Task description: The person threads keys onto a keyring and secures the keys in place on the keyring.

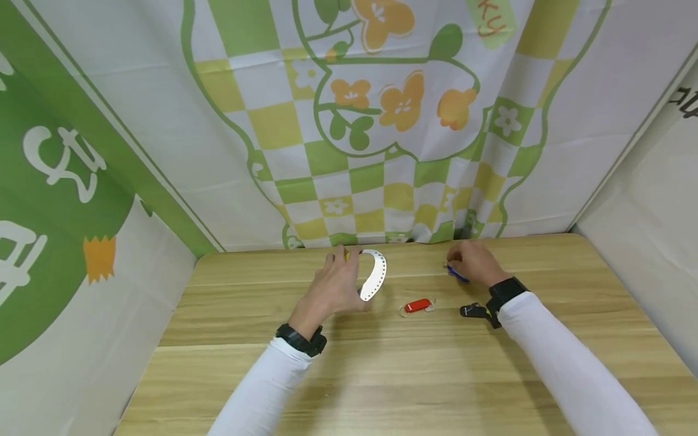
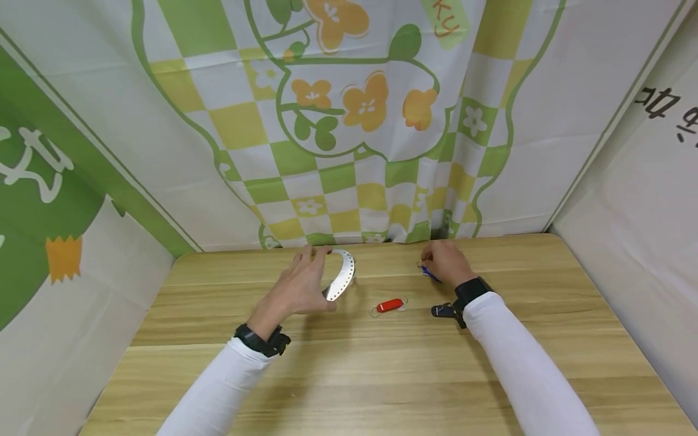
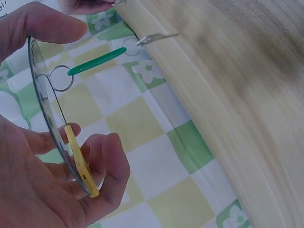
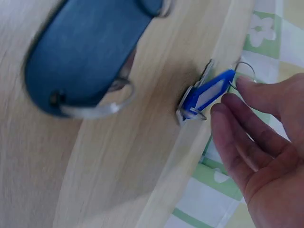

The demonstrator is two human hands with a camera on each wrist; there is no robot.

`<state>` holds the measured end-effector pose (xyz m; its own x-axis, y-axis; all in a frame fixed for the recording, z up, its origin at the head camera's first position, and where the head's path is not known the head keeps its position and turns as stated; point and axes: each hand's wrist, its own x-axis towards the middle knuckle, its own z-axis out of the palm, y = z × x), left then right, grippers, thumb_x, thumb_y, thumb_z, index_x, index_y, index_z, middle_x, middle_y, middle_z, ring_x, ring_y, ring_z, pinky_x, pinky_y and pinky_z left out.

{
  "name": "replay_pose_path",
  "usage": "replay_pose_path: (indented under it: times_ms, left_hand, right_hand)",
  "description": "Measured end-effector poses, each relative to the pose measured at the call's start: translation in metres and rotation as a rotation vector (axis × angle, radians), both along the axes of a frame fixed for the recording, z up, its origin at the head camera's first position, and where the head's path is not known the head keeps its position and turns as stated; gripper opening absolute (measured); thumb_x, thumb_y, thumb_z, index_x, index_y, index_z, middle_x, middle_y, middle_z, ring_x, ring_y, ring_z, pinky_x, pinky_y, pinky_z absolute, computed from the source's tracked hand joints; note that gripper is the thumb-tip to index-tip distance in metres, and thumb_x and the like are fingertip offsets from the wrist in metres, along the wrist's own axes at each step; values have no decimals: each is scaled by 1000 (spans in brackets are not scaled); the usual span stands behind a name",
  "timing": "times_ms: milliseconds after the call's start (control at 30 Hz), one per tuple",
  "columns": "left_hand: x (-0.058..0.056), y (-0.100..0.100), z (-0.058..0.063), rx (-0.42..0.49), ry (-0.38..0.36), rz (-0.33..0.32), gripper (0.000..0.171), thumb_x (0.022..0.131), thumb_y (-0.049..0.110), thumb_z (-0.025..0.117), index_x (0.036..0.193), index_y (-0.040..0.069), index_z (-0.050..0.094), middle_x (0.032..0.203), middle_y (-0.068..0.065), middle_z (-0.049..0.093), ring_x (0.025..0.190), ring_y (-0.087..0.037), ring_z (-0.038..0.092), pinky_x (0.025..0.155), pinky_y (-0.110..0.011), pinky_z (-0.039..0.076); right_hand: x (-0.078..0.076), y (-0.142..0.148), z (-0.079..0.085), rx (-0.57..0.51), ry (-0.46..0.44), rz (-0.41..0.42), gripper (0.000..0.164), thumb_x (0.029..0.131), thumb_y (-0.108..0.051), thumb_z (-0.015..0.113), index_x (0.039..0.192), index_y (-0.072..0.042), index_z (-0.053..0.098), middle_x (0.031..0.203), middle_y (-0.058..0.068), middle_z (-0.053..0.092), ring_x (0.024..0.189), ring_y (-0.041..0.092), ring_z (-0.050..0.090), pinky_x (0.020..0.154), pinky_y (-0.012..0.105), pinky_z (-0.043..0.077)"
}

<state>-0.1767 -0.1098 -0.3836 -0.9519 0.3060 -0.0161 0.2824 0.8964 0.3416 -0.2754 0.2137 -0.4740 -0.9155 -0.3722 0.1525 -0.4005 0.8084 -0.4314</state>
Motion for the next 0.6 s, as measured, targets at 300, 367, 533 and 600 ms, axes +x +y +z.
replay_pose_path:
  times_ms: [300, 367, 533, 600]
  left_hand:
    - [1, 0, -1, 6, 19, -3, 115, 61, 35, 95, 153, 2, 36, 145, -29, 39, 130, -49, 44, 87, -66, 50]
    - [1, 0, 0, 8, 20, -4, 115, 60, 35, 96, 153, 1, 37, 145, -28, 39, 129, -48, 44, 86, -65, 50]
    - [1, 0, 0, 8, 20, -5, 115, 60, 35, 96, 153, 1, 37, 145, -28, 39, 129, -48, 45, 86, -65, 51]
    - [1, 0, 0, 5, 21, -6, 115, 60, 35, 96, 153, 2, 37, 145, -28, 39, 129, -48, 45, 85, -64, 51]
  right_hand:
    - [8, -6, 5, -209, 51, -72, 15, 94, -1, 68, 104, 7, 76, 94, 19, 74, 86, 35, 70, 74, 48, 56]
    - [9, -8, 7, -242, 71, -80, 14, 93, 0, 68, 103, 7, 76, 93, 19, 75, 84, 35, 70, 72, 47, 56]
    - [13, -9, 15, -319, 100, -86, 12, 92, 3, 69, 101, 8, 75, 91, 21, 74, 79, 35, 70, 67, 42, 56]
    - [13, -9, 17, -345, 100, -88, 12, 92, 4, 68, 101, 9, 74, 90, 21, 74, 77, 34, 71, 65, 39, 56]
